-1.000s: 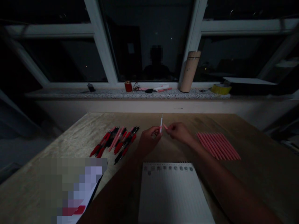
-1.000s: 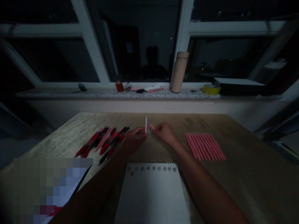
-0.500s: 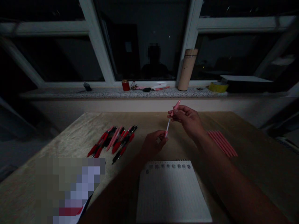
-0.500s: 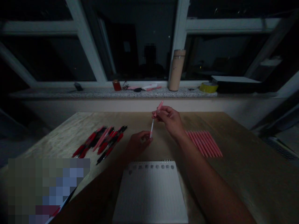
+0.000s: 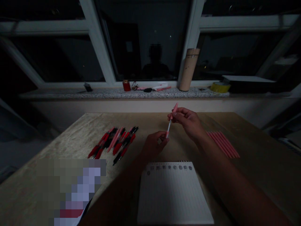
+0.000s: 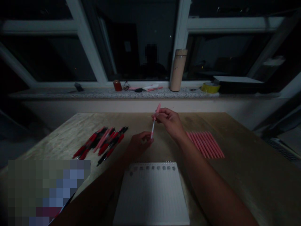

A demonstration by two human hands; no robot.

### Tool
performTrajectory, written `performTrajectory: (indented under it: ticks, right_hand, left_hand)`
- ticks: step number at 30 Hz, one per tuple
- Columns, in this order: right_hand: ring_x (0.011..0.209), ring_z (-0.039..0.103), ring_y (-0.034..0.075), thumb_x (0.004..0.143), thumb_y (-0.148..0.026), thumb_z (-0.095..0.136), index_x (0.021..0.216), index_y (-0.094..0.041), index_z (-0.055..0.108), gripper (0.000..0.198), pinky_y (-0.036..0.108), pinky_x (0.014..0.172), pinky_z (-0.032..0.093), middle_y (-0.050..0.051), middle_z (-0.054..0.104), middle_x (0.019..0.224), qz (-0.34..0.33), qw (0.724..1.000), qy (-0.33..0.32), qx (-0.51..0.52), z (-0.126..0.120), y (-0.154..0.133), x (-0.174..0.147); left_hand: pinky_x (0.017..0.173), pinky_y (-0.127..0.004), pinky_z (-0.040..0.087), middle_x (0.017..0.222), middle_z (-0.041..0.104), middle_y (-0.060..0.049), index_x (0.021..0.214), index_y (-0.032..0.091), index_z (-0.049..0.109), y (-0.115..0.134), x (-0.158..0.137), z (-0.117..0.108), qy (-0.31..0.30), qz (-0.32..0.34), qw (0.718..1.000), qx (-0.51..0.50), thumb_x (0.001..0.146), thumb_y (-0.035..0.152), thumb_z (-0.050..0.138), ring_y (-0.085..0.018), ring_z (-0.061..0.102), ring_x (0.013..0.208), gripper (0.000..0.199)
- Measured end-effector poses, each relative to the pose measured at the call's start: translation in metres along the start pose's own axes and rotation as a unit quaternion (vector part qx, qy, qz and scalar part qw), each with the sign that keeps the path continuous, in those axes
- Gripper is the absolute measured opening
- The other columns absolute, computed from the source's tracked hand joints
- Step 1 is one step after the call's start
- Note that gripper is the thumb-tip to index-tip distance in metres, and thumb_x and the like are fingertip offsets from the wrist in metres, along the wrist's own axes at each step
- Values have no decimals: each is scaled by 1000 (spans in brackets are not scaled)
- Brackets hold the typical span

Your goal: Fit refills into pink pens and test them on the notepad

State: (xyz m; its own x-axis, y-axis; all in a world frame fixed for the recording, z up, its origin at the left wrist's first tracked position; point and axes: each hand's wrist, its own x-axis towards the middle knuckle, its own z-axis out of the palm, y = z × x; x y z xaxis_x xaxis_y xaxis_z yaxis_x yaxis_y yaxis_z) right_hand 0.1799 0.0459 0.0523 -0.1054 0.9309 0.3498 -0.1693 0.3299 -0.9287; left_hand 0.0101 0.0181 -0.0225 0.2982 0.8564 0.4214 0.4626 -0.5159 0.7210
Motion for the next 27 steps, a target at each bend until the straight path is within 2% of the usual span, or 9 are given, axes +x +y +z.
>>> performTrajectory:
  ticks: [13,22,27]
  right_hand:
    - [69,62,14,70,-33,68,85,-16,61,23,28,66,46,4,70,77,21,998,-32,-58,7,1,-3]
    - [73,63,15,72,-32,66,85,-17,61,20,29,69,45,5,71,80,6,995,-46,-83,5,6,-2]
    - [69,63,15,70,-34,68,81,-17,60,22,27,64,45,4,71,76,14,994,-64,-84,8,7,-3]
  left_hand:
    - [71,-22,45,79,68,-2,100,16,63,-2,2,-2,13,22,1000,-3,80,31,56,-12,59,71,26]
    - [70,-23,46,74,68,-2,99,15,63,-3,2,-4,16,16,1000,-15,80,32,56,-12,60,70,26]
    - [68,-22,44,76,68,-2,99,15,63,-7,2,-2,24,14,999,-17,81,34,56,-12,60,70,27]
